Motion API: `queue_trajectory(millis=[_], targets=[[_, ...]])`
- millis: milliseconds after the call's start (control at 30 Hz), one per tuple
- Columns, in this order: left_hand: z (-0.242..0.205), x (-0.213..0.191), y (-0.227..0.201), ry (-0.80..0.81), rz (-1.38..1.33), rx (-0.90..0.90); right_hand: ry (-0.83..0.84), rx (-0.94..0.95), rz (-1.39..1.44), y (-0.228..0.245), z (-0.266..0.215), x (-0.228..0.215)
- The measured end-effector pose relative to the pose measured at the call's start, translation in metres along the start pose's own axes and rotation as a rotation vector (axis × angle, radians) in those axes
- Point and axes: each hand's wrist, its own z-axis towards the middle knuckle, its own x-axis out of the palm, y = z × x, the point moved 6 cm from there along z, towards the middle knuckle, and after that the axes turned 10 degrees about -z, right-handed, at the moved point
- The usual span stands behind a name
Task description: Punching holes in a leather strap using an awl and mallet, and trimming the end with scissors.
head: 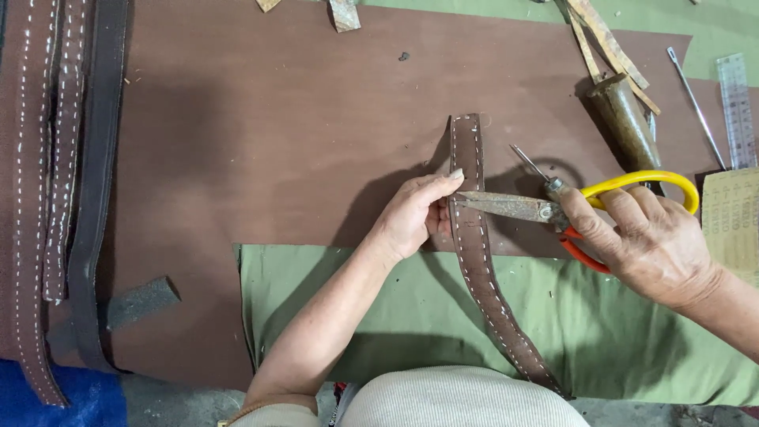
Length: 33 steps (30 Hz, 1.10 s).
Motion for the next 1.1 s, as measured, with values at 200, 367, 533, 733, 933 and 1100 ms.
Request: queue_trajectory(millis=[200, 367, 533, 733, 933, 1100], targets=[[0.000, 0.001, -0.002, -0.032, 0.025, -0.008, 0.006, -0.027, -0.071, -0.007, 0.005, -0.004], [0.000, 0.000, -0.002, -0.039, -0.002, -0.005, 0.020, -0.040, -0.063, -0.007, 0.005, 0.000], [-0.002, 0.004, -0.004, -0.032, 0.033, -0.004, 0.033, -0.049, -0.022, -0.006, 0.000, 0.006], [0.000, 0.002, -0.001, -0.042, 0.006, -0.007, 0.001, -0.043, -0.037, -0.007, 0.002, 0.007], [0.001, 0.000, 0.001, -0.069, 0.024, -0.011, 0.021, -0.056, -0.032, -0.009, 0.002, 0.008], [0.002, -0.001, 0.003, -0.064, -0.012, 0.018, 0.020, -0.051, -0.033, -0.010, 0.003, 0.007]])
